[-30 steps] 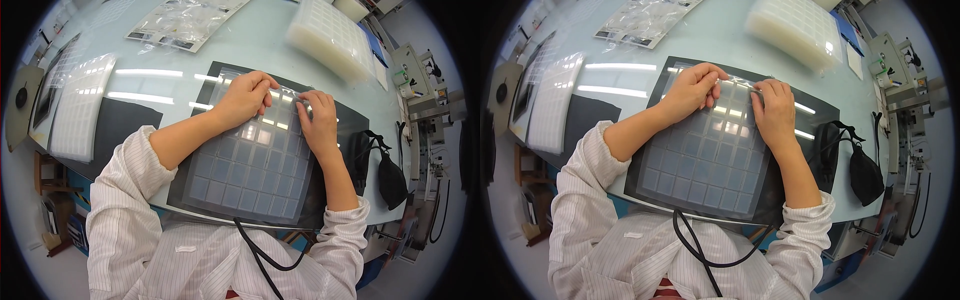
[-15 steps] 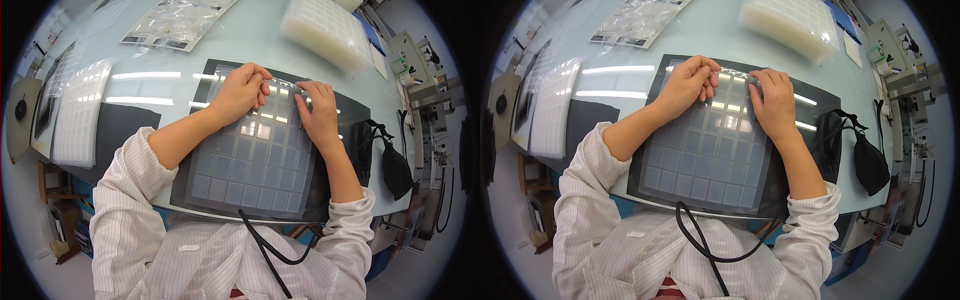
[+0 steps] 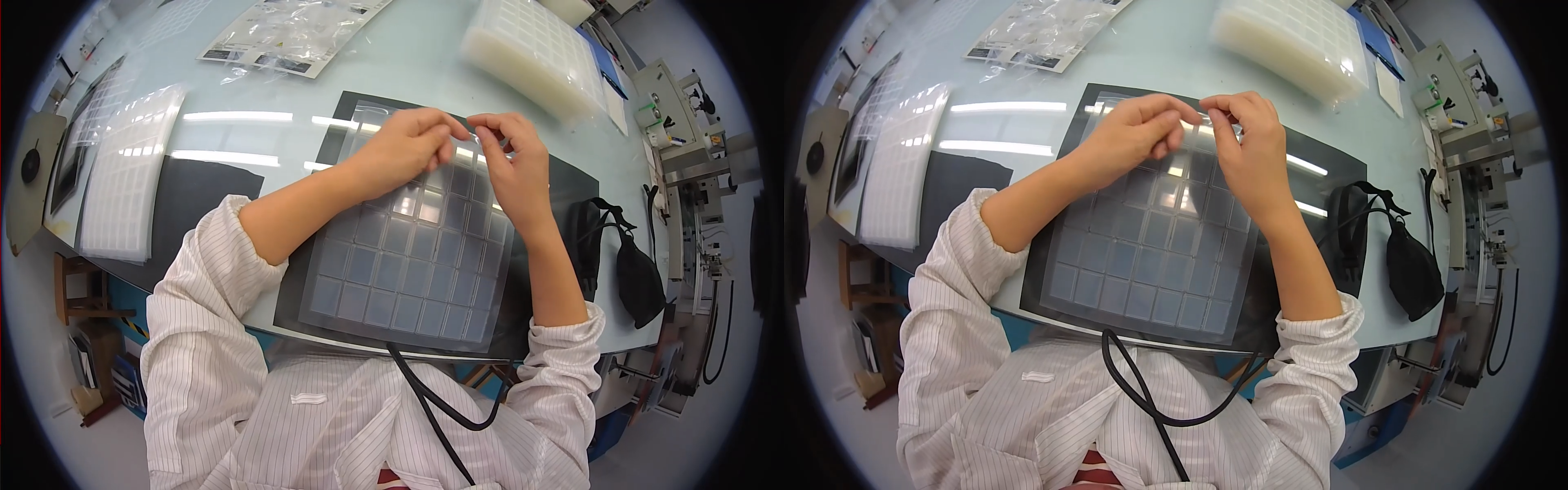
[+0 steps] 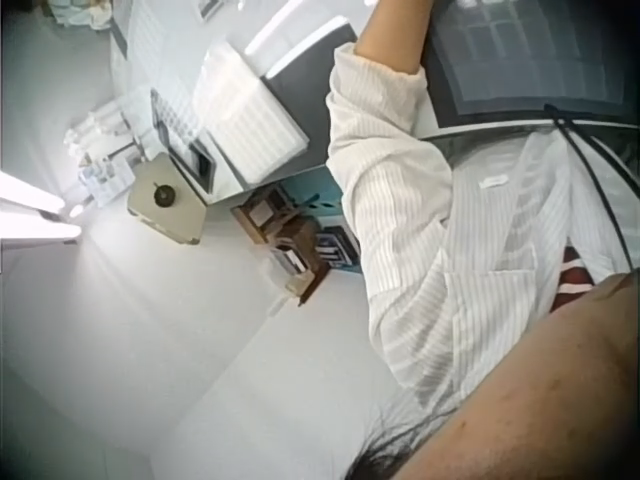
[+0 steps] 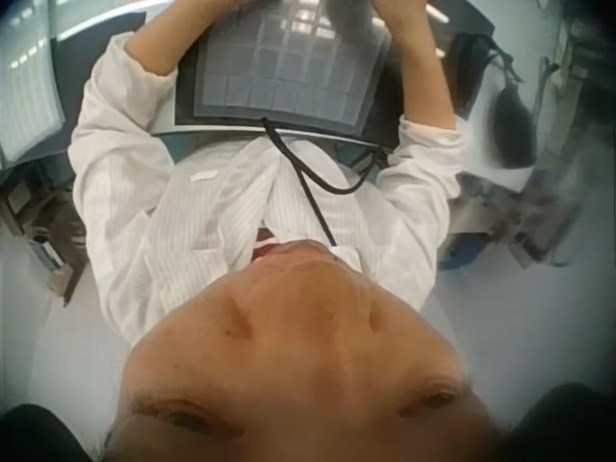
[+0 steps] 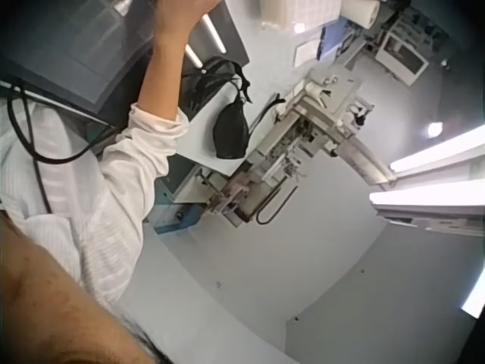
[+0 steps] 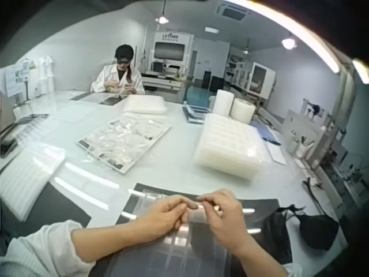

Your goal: The person is inspecting small components and placing them into specific slots on a grid-patterned backlit tray.

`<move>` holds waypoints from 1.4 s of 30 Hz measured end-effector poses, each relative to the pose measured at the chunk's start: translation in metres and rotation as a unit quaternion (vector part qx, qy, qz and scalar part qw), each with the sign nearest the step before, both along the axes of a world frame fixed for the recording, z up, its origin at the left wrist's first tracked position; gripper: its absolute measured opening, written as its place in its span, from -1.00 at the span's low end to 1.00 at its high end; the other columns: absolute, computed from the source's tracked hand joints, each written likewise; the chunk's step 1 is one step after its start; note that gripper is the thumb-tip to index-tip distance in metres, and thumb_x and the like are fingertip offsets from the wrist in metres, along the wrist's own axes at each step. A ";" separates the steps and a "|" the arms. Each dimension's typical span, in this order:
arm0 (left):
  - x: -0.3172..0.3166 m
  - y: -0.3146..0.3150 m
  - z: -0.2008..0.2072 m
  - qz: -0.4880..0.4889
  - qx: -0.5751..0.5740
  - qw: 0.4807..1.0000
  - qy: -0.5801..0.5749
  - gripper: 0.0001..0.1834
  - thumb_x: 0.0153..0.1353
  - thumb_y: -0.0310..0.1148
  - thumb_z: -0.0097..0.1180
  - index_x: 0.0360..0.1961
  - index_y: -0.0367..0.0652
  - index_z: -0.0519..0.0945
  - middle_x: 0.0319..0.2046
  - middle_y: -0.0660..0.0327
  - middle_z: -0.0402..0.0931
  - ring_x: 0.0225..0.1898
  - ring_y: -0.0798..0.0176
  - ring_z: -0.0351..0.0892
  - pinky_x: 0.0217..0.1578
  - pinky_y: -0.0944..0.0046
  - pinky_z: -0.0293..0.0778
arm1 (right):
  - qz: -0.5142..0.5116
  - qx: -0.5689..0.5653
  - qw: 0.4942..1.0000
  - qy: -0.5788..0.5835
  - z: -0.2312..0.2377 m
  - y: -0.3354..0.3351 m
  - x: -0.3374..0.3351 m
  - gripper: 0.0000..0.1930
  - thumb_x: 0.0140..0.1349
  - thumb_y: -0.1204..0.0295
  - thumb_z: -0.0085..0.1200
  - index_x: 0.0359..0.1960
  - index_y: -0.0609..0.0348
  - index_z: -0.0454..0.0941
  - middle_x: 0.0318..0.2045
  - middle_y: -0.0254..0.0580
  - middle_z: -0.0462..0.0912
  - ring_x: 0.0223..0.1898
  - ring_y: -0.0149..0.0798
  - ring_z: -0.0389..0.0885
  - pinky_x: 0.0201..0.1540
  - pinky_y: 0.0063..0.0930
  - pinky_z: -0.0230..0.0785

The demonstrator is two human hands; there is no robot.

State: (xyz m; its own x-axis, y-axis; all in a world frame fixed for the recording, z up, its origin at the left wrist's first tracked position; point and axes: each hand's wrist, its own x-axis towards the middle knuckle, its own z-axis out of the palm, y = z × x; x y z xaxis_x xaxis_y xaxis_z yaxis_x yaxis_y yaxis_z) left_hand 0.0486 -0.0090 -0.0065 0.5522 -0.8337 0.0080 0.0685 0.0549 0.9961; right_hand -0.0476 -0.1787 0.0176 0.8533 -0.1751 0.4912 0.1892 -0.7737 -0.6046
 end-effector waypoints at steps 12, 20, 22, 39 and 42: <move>0.009 0.004 -0.011 0.115 -0.035 0.989 0.082 -0.73 0.40 -0.38 -0.12 -0.03 -0.28 0.54 -0.36 0.23 0.59 -0.45 0.50 0.45 -0.44 0.47 0.36 | -0.045 -0.199 0.979 -0.016 -0.031 -0.001 -0.002 -0.91 0.14 0.55 0.24 -0.31 0.21 0.63 -0.23 -0.20 0.64 -0.08 -0.05 0.53 0.01 -0.25 0.40; 0.015 0.002 -0.016 0.097 -0.045 0.992 0.062 -0.69 0.51 -0.25 -0.15 -0.13 -0.24 0.56 -0.32 0.24 0.59 -0.44 0.49 0.42 -0.42 0.47 0.35 | -0.056 -0.224 0.972 -0.037 -0.029 -0.004 -0.001 -0.90 0.14 0.52 0.26 -0.32 0.21 0.60 -0.20 -0.21 0.64 -0.06 -0.06 0.52 0.04 -0.24 0.36; 0.012 0.003 -0.012 0.097 -0.036 0.993 0.064 -0.68 0.52 -0.24 -0.15 -0.10 -0.24 0.57 -0.32 0.26 0.58 -0.44 0.49 0.41 -0.41 0.47 0.34 | -0.049 -0.239 0.970 -0.025 -0.027 -0.006 -0.001 -0.90 0.15 0.52 0.25 -0.31 0.20 0.61 -0.20 -0.22 0.64 -0.06 -0.08 0.52 0.02 -0.26 0.35; 0.027 0.015 -0.003 0.204 -0.026 0.976 0.067 -0.67 0.49 -0.37 -0.20 0.07 -0.32 0.52 -0.47 0.32 0.46 -0.49 0.50 0.31 -0.44 0.47 0.30 | -0.035 -0.208 0.977 0.009 -0.031 0.021 0.014 -0.90 0.18 0.50 0.22 -0.28 0.23 0.66 -0.22 -0.16 0.64 -0.13 -0.06 0.52 -0.03 -0.23 0.38; 0.024 0.014 -0.002 0.185 -0.009 0.980 0.069 -0.69 0.46 -0.40 -0.21 0.04 -0.33 0.51 -0.46 0.30 0.48 -0.48 0.49 0.35 -0.42 0.47 0.33 | -0.014 -0.186 0.982 0.037 -0.029 0.019 0.015 -0.89 0.14 0.52 0.25 -0.31 0.24 0.63 -0.22 -0.17 0.64 -0.11 -0.05 0.53 -0.01 -0.23 0.38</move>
